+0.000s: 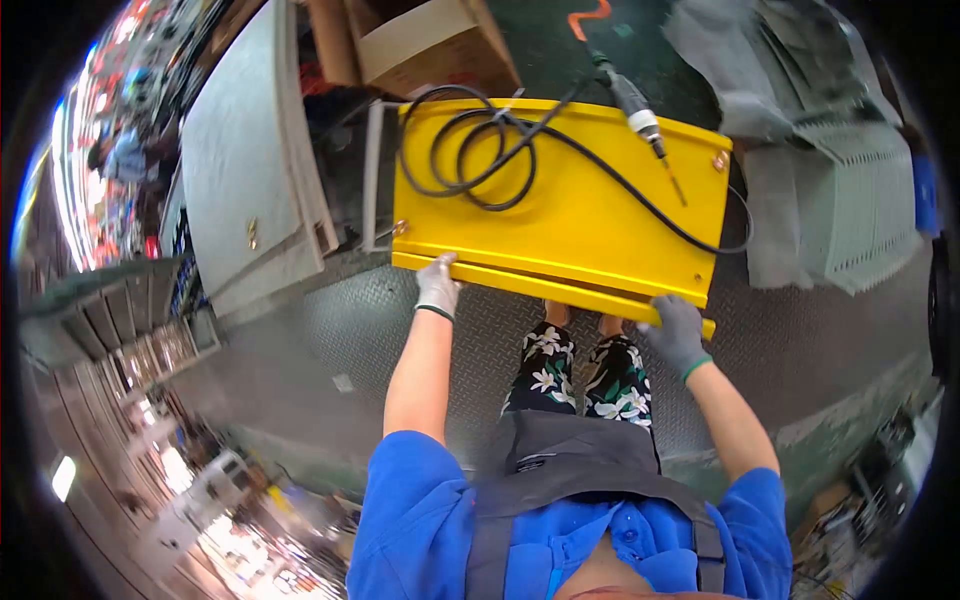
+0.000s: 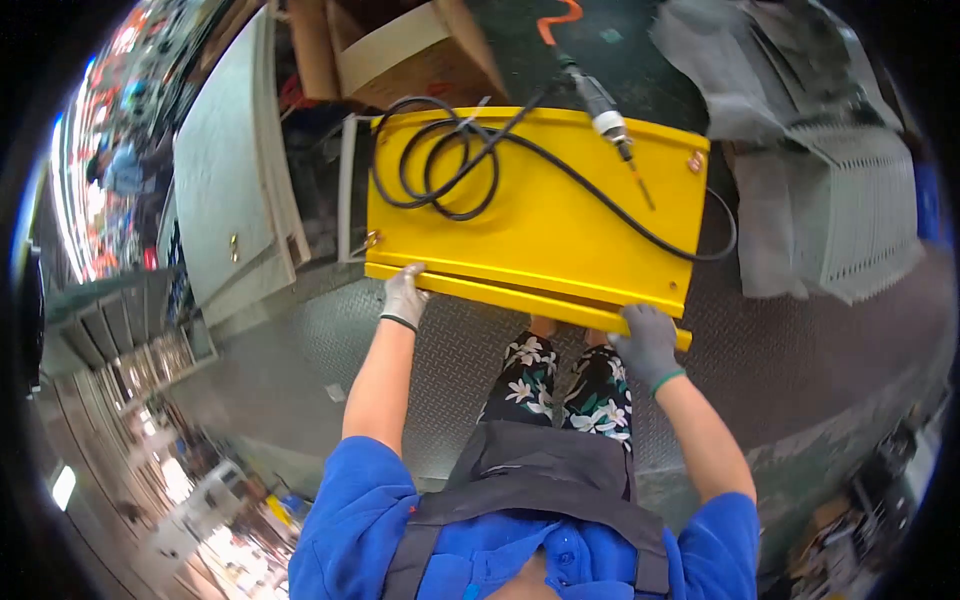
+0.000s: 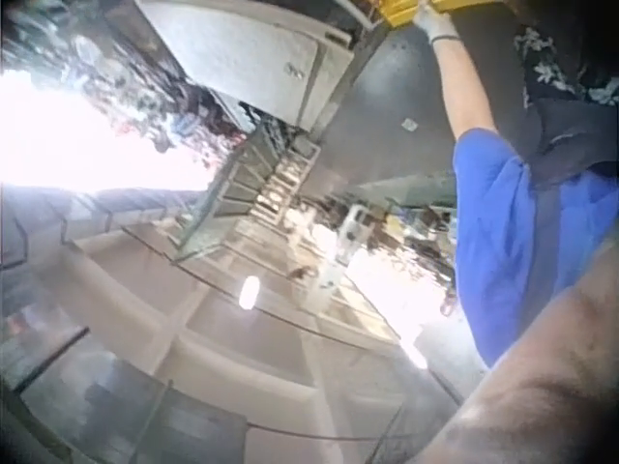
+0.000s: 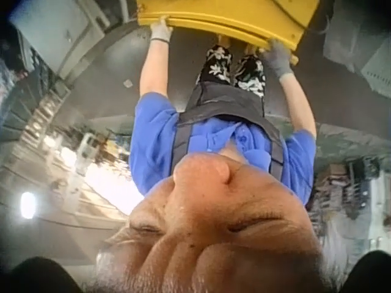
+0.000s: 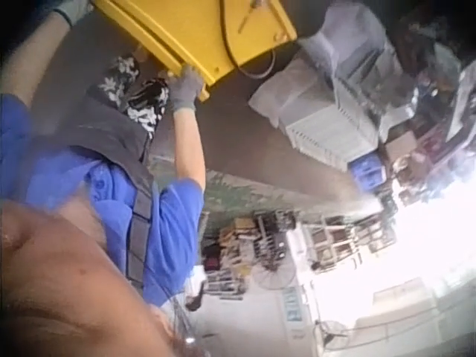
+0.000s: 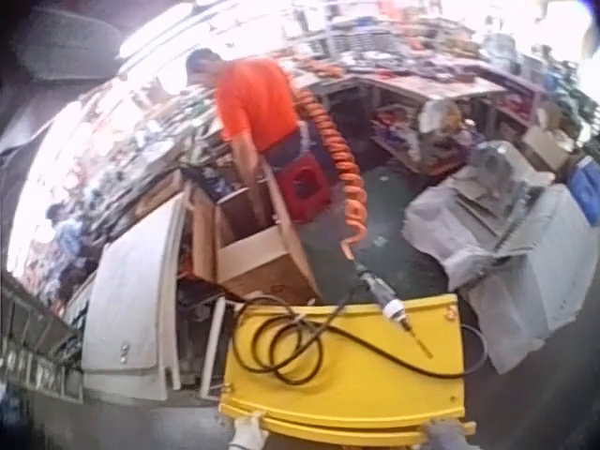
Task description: Assembling a yellow metal electronic housing using a pneumatic screwdriver.
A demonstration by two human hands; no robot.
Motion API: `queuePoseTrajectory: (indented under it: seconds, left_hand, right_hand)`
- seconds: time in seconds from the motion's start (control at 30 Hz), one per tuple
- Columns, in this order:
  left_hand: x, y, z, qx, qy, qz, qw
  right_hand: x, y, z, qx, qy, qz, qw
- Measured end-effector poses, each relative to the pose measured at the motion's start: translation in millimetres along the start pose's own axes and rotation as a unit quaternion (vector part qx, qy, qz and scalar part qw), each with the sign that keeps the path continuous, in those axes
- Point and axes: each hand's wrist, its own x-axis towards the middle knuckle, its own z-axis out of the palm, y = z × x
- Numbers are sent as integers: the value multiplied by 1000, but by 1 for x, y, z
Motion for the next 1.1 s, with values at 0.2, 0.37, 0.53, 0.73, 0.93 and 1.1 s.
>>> queuePoseTrajectory:
  seconds: [0.2, 0.37, 0.53, 0.73, 0.93, 1.1]
  left_hand:
    - [-62, -15, -22, 13, 96, -4, 995]
    - [-76, 13, -6, 47, 77, 23, 996]
    - [-81, 14, 3, 46, 116, 10, 992]
    - [-130, -20, -25, 59, 156, 48, 985]
    - [-144, -4, -21, 120, 181, 59, 974]
    - [-171, -1, -33, 139, 185, 22, 973]
  right_hand:
    - [-56, -8, 11, 10, -64, 11, 998]
    - [-49, -22, -15, -16, -70, 29, 997]
    - [-29, -16, -53, -26, -91, 4, 996]
    - [-70, -9, -56, -16, -167, 21, 986]
    - [-71, -18, -59, 1, -172, 37, 984]
    - [-78, -35, -83, -13, -215, 44, 976]
